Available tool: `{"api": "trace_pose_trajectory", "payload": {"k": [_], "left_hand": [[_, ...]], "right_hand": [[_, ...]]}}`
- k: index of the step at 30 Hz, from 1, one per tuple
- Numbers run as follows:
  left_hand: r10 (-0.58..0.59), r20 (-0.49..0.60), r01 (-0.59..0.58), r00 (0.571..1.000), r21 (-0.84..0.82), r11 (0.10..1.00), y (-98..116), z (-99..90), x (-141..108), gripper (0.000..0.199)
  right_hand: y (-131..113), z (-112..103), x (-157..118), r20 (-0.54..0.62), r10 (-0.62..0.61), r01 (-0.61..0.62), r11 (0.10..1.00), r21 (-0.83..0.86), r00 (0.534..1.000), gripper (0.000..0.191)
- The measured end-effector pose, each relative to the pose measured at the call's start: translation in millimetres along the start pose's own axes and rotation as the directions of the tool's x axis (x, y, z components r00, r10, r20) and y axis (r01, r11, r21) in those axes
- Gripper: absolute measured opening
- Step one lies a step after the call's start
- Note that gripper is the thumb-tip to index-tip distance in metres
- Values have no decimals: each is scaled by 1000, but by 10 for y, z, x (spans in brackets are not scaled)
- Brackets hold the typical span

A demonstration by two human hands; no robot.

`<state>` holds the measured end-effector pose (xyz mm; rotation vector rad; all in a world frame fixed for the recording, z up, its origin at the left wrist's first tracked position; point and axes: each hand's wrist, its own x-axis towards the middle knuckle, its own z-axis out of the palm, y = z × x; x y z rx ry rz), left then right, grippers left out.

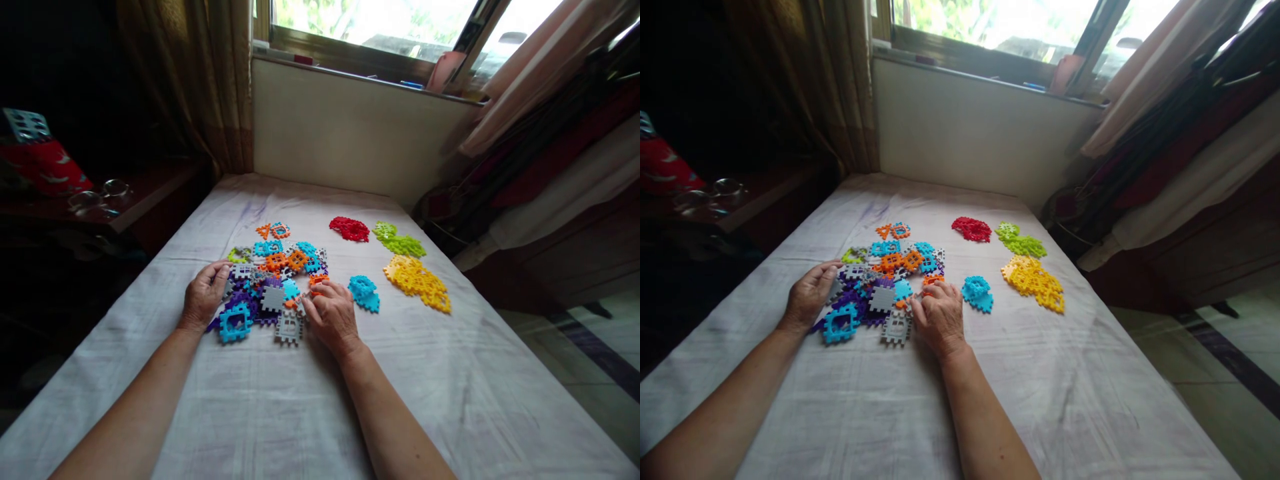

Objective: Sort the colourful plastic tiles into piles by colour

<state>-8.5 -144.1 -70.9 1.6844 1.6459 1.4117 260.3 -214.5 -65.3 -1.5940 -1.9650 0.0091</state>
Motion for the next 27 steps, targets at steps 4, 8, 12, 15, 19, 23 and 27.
{"api": "trace_pose_trajectory", "payload": {"k": [4, 8, 12, 15, 19, 23, 27], "left_hand": [[-7, -2, 7, 1000, -13, 1000, -6, 7, 5, 44], [-13, -8, 13, 1000, -19, 1000, -16, 15, 12, 45], [-9, -8, 9, 1000, -21, 1000, -13, 12, 18, 45], [2, -8, -2, 1000, -17, 1000, -18, 11, 20, 45], [8, -14, -8, 1000, -17, 1000, -42, 21, 21, 44], [14, -14, -14, 1000, -17, 1000, -66, 36, 26, 43], [15, -13, -16, 1000, -16, 1000, -60, 30, 26, 43]], "right_hand": [[-24, -30, 32, -33, 9, -8, 1000, 19, 999, 29], [-135, 0, 181, 33, 59, -59, 998, -25, 998, 19], [-288, 36, 336, 227, 116, -94, 990, -105, 967, 28], [-390, 35, 400, 308, 177, -145, 982, -123, 935, 26], [-459, 22, 445, 340, 284, -251, 958, -139, 897, 36], [-485, 7, 464, 321, 353, -317, 935, -158, 879, 42], [-491, 18, 422, 243, 355, -345, 935, -85, 903, 37]]}}
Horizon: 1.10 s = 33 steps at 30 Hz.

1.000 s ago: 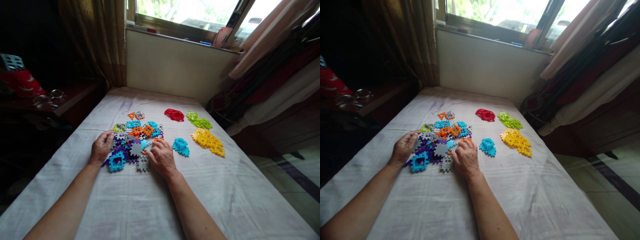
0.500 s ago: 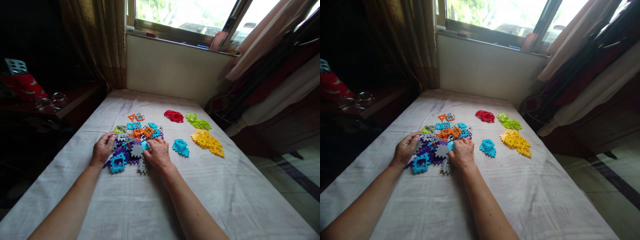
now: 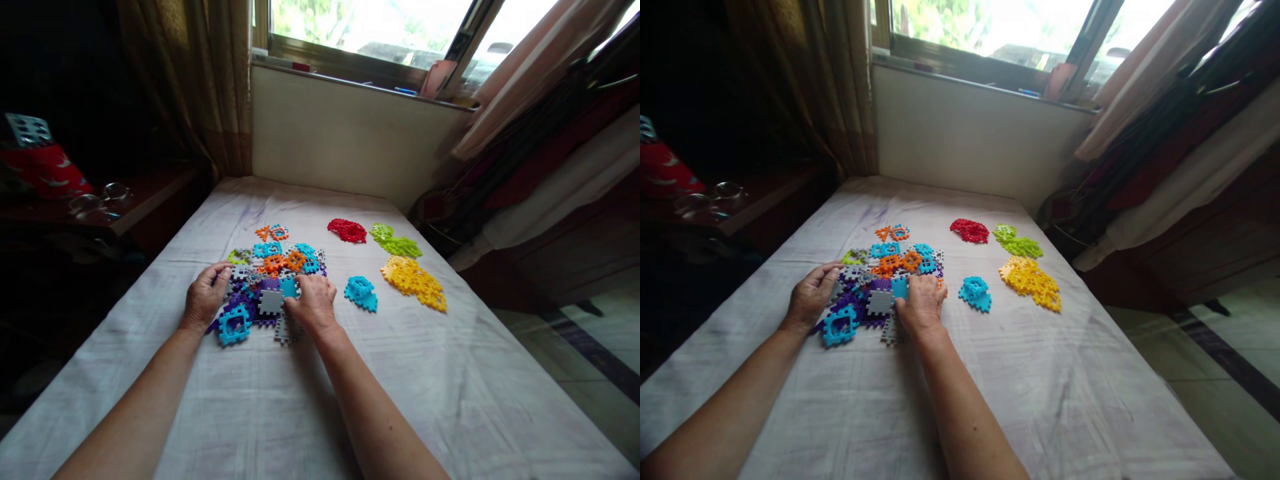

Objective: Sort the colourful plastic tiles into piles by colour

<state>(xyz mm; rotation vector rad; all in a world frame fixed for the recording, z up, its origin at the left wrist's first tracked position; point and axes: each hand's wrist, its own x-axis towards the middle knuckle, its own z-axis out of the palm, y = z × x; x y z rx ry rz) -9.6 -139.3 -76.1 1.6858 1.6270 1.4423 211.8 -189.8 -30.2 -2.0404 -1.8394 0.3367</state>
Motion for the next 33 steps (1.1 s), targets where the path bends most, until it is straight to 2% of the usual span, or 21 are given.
{"api": "trace_pose_trajectory", "payload": {"k": [3, 6, 9, 12, 15, 18, 20, 23, 28, 30, 33], "left_hand": [[0, 6, 0, 1000, 5, 1000, 14, -16, -4, 42], [-5, 7, 5, 1000, 1, 1000, 19, -24, -4, 42], [-12, 1, 12, 1000, -6, 1000, 11, -19, 3, 43], [-6, 0, 6, 1000, -7, 1000, -3, -9, 12, 42], [-3, 5, 3, 1000, 5, 1000, -16, -3, 15, 42], [0, 3, 0, 1000, 9, 1000, -17, -3, 13, 43], [4, 2, -4, 1000, 11, 1000, -12, -5, 12, 43], [2, 5, -2, 1000, 14, 1000, -3, -10, 10, 44], [-10, 3, 9, 1000, 30, 1000, 13, -20, 1, 43], [-6, 11, 6, 1000, 44, 999, 25, -21, -7, 43], [0, 21, -1, 1000, 49, 999, 51, -4, -27, 42]], "right_hand": [[68, 37, -16, -123, -29, 47, 989, 141, 992, 22], [273, 12, 19, -240, -19, 105, 930, 352, 971, 13], [667, -120, 77, -344, 163, 56, 835, 547, 925, 26], [1163, -287, 100, -406, 376, -50, 782, 622, 833, 47], [1587, -384, 73, -440, 481, -82, 740, 667, 758, 50], [1831, -391, 32, -394, 550, -118, 678, 726, 737, 46], [1897, -373, 11, -360, 557, -156, 675, 721, 748, 44], [1902, -348, -17, -348, 534, -229, 742, 630, 771, 40], [1842, -317, -46, -369, 511, -343, 834, 433, 776, 39], [1832, -301, -46, -395, 481, -339, 862, 378, 783, 42], [1771, -270, -43, -510, 383, -263, 919, 293, 770, 39]]}}
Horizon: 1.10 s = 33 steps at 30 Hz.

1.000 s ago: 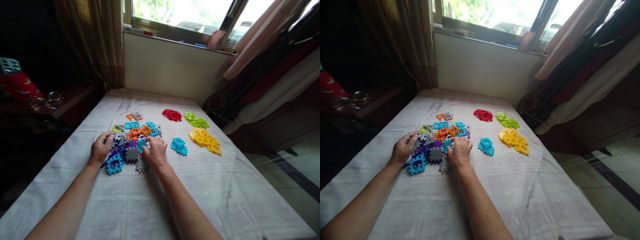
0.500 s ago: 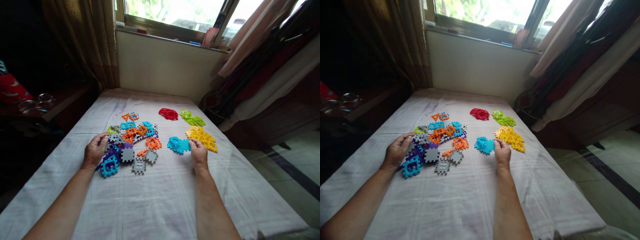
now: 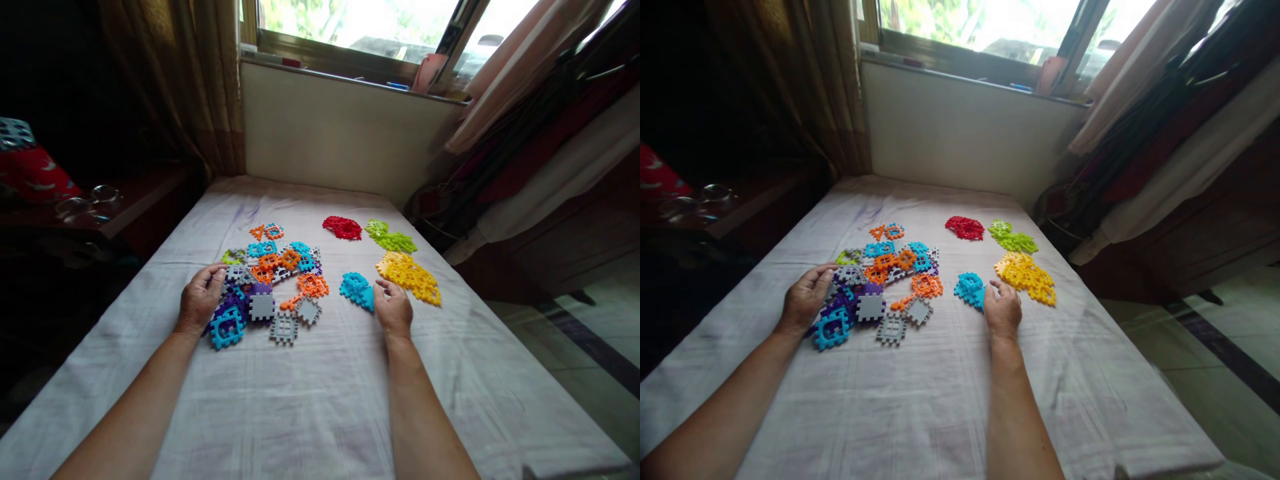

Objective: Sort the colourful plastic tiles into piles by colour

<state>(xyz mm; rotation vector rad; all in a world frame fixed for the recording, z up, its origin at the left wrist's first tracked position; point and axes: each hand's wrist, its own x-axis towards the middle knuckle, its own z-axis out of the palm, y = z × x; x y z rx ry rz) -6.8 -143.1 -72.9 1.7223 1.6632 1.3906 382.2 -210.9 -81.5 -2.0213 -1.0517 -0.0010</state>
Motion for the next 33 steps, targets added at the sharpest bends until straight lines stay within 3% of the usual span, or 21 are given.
{"api": "trace_pose_trajectory", "payload": {"k": [3, 6, 8, 11, 13, 14, 16, 21, 23, 25, 30, 33], "left_hand": [[7, -5, -7, 1000, -23, 1000, 29, 38, -26, 42], [22, -3, -22, 1000, -39, 999, 43, 74, -44, 43], [17, -16, -17, 1000, -57, 998, 33, 84, -42, 43], [-20, -63, 14, 998, -100, 995, -12, 72, -13, 44], [-47, -90, 36, 995, -120, 992, -51, 53, 15, 44], [-59, -101, 46, 993, -128, 991, -70, 44, 28, 44], [-77, -123, 60, 989, -139, 988, -102, 33, 48, 43], [-74, -137, 57, 988, -127, 990, -121, 44, 60, 42], [-62, -139, 46, 988, -117, 992, -116, 49, 58, 41], [-56, -135, 42, 989, -107, 993, -116, 50, 55, 41], [-48, -127, 37, 991, -90, 995, -136, 51, 55, 43], [-45, -128, 34, 991, -88, 996, -145, 55, 59, 41]], "right_hand": [[-213, 52, -145, -37, -214, 216, 975, 49, 976, 29], [-630, 132, -435, 70, -469, 455, 876, 159, 880, 24], [-960, 201, -668, 193, -623, 579, 779, 239, 758, 24], [-1382, 313, -965, 353, -790, 730, 606, 317, 502, 28], [-1547, 385, -1074, 424, -817, 780, 539, 319, 391, 34], [-1586, 417, -1095, 452, -812, 791, 530, 307, 369, 35], [-1585, 462, -1079, 494, -780, 789, 555, 263, 385, 32], [-1340, 453, -890, 478, -625, 673, 734, 91, 617, 18], [-1280, 432, -842, 452, -588, 632, 772, 67, 671, 16], [-1295, 427, -838, 430, -598, 628, 773, 86, 676, 17], [-1594, 512, -946, 476, -666, 711, 694, 113, 574, 22], [-1770, 587, -1002, 523, -648, 735, 676, 60, 553, 22]]}}
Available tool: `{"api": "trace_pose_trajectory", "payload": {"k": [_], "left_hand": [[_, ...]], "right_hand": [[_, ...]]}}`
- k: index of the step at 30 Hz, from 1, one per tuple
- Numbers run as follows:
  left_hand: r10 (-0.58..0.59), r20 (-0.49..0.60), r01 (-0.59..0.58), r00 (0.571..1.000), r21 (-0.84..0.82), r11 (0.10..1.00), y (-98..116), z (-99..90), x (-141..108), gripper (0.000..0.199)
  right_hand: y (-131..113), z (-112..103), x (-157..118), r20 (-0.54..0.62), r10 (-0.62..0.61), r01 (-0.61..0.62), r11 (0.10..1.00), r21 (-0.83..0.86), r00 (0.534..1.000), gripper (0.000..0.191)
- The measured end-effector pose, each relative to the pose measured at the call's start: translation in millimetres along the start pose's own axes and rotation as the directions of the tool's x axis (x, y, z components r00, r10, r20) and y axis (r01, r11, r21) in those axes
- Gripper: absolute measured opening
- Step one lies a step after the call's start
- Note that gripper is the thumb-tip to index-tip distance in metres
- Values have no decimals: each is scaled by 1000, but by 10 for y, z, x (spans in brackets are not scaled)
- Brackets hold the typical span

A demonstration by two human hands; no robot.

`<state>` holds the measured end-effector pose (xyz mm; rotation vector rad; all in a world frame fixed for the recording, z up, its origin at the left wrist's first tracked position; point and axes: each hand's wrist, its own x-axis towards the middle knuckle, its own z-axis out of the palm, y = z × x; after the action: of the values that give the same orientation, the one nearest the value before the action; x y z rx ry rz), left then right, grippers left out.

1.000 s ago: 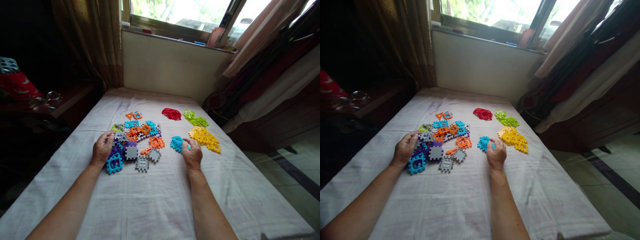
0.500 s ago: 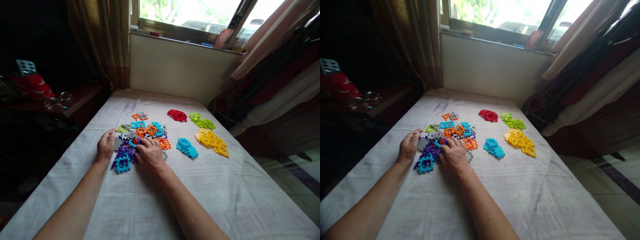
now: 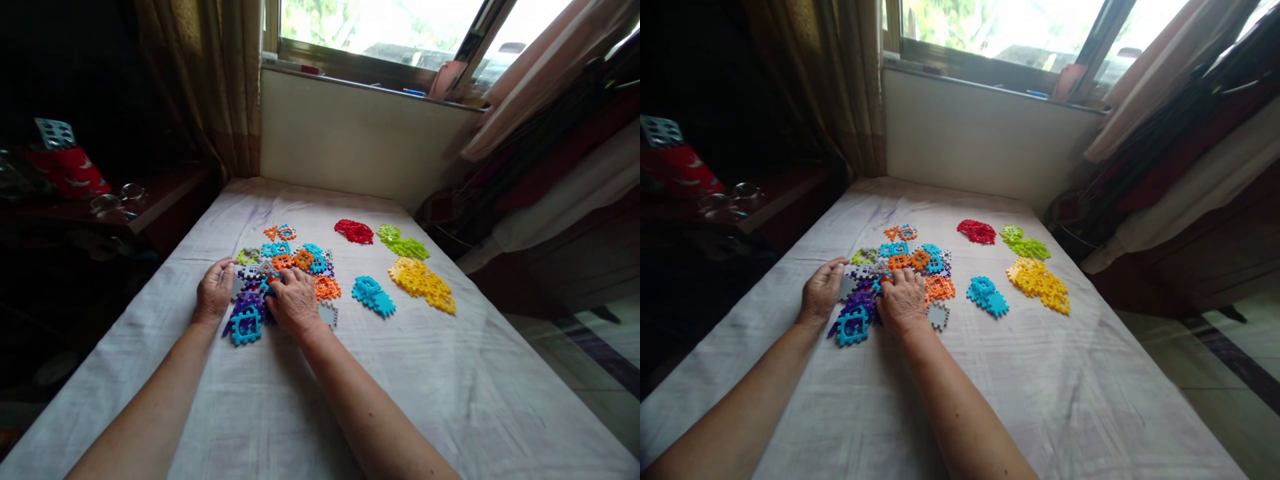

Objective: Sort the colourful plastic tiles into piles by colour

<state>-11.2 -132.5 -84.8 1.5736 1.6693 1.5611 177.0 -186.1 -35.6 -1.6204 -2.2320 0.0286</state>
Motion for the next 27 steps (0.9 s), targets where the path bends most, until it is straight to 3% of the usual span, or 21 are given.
{"api": "trace_pose_trajectory", "payload": {"k": [4, 7, 10, 14, 20, 23, 27], "left_hand": [[4, 5, -4, 1000, 0, 1000, -3, 0, 6, 40], [6, 15, -6, 1000, 6, 1000, 0, -6, 8, 41], [13, 21, -13, 1000, 18, 1000, 2, -12, 7, 40], [21, 24, -22, 999, 33, 999, 1, -15, 3, 39], [28, 34, -29, 999, 33, 999, -21, -15, -2, 38], [27, 41, -29, 999, 43, 999, -32, -15, 3, 39], [16, 45, -18, 999, 43, 999, -18, -19, 2, 41]], "right_hand": [[-47, 39, 54, 22, 21, -22, 999, 43, 1000, 15], [31, 40, 1, -58, 51, -39, 982, 187, 997, 14], [219, -23, -101, -149, 115, -54, 931, 361, 982, 18], [666, -184, -312, -253, 240, -91, 869, 486, 937, 26], [1420, -331, -764, -395, 500, -348, 850, 395, 771, 31], [1614, -313, -918, -381, 563, -460, 824, 331, 734, 25], [1669, -267, -982, -361, 614, -567, 788, 240, 702, 16]]}}
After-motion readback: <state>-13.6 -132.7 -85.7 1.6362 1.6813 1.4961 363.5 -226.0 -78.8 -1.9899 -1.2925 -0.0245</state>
